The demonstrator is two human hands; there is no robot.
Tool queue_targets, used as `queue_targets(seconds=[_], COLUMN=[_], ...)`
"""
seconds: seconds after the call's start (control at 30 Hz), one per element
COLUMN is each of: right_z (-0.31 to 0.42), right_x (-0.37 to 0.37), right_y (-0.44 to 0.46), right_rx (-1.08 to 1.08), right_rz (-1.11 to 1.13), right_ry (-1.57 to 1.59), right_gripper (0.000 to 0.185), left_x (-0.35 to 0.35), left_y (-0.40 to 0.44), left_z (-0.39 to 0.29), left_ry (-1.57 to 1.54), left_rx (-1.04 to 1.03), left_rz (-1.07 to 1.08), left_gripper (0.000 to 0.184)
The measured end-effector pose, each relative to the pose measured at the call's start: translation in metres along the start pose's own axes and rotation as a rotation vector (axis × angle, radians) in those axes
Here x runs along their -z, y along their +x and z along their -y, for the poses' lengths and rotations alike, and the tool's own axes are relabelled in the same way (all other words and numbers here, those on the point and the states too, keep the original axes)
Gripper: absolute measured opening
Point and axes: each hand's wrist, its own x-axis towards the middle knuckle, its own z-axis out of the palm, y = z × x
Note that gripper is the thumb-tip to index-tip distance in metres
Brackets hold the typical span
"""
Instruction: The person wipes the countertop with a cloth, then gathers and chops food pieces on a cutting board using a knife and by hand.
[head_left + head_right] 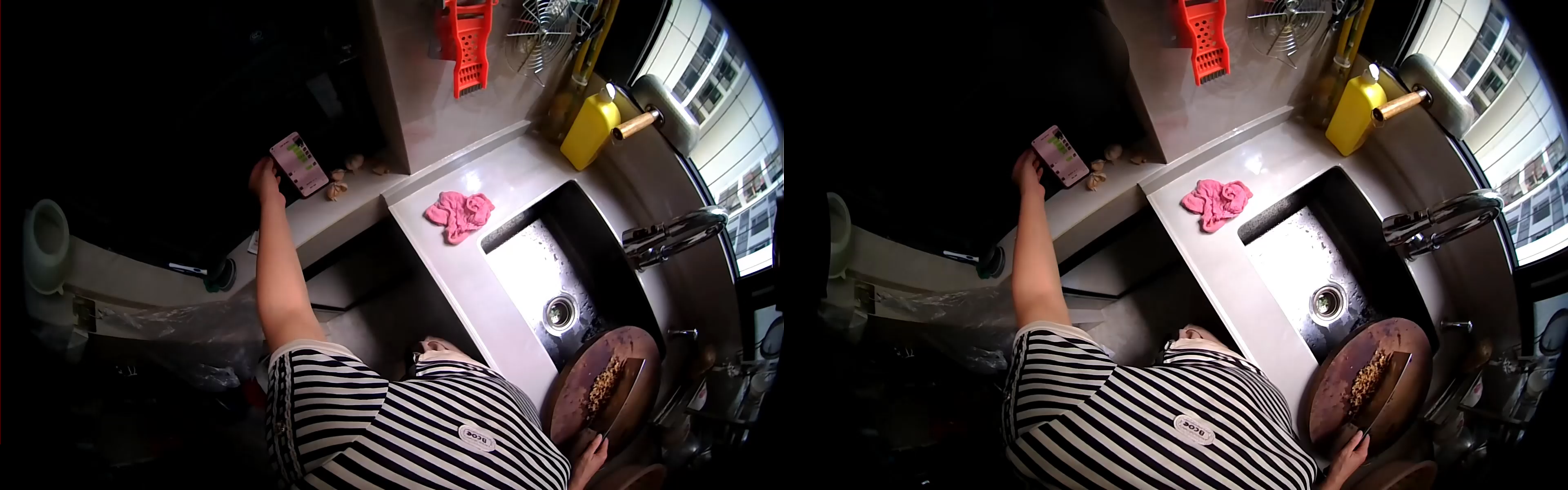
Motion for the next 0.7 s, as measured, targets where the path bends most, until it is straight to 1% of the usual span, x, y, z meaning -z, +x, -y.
queue_targets(seconds=[0.07,0.1,0.17,0.2,0.23,0.3,0.33,0.4,0.43,0.47,0.5,0.53,0.57,0.6,0.63,0.67,0.7], right_z=[0.003,0.003,0.002,0.000,-0.003,-0.007,-0.007,-0.004,-0.001,0.000,-0.003,-0.010,-0.014,-0.013,-0.007,0.003,0.008], right_x=[-0.001,-0.012,-0.010,-0.012,-0.016,-0.013,-0.010,-0.010,-0.010,-0.009,-0.008,-0.008,-0.007,-0.007,-0.004,-0.001,0.001], right_y=[-0.001,-0.004,-0.002,-0.002,-0.001,-0.002,-0.002,-0.002,-0.003,-0.002,-0.001,-0.001,0.001,0.001,-0.001,-0.003,-0.003], right_rx=[-0.019,-0.014,0.009,0.027,0.046,0.056,0.054,0.052,0.052,0.056,0.069,0.080,0.093,0.102,0.075,0.049,0.022], right_rz=[-0.024,-0.004,0.010,0.010,0.007,-0.002,-0.007,-0.010,-0.011,-0.016,-0.013,-0.010,-0.005,-0.021,-0.006,0.007,0.020], right_ry=[0.006,0.030,0.036,0.057,0.082,0.081,0.060,0.062,0.077,0.093,0.086,0.075,0.063,0.065,0.064,0.066,0.070], right_gripper=[0.035,0.036,0.036,0.036,0.036,0.035,0.034,0.033,0.033,0.032,0.032,0.032,0.032,0.032,0.032,0.032,0.032], left_x=[0.003,0.006,0.006,-0.004,-0.012,-0.034,-0.049,-0.085,-0.104,-0.122,-0.138,-0.142,-0.143,-0.140,-0.125,-0.115,-0.113], left_y=[-0.011,-0.005,-0.022,-0.055,-0.074,-0.136,-0.176,-0.260,-0.305,-0.356,-0.415,-0.473,-0.530,-0.580,-0.609,-0.638,-0.657], left_z=[-0.003,-0.010,-0.001,-0.023,-0.022,-0.030,-0.035,-0.037,-0.031,-0.035,-0.038,-0.050,-0.065,-0.084,-0.123,-0.144,-0.155], left_ry=[-0.045,-0.038,-0.035,-0.077,-0.081,-0.137,-0.129,-0.231,-0.339,-0.323,-0.312,-0.303,-0.454,-0.539,-0.526,-0.491,-0.401], left_rx=[0.033,-0.020,-0.078,0.003,0.003,0.198,0.240,0.385,0.501,0.615,0.572,0.376,0.309,0.196,0.241,0.175,-0.059], left_rz=[-0.078,-0.086,-0.113,-0.093,-0.021,0.153,0.274,0.516,0.682,0.823,0.984,1.210,1.402,1.552,1.696,1.812,1.965], left_gripper=[0.027,0.022,0.019,0.018,0.018,0.019,0.018,0.019,0.019,0.018,0.017,0.017,0.015,0.010,0.008,0.007,0.013])
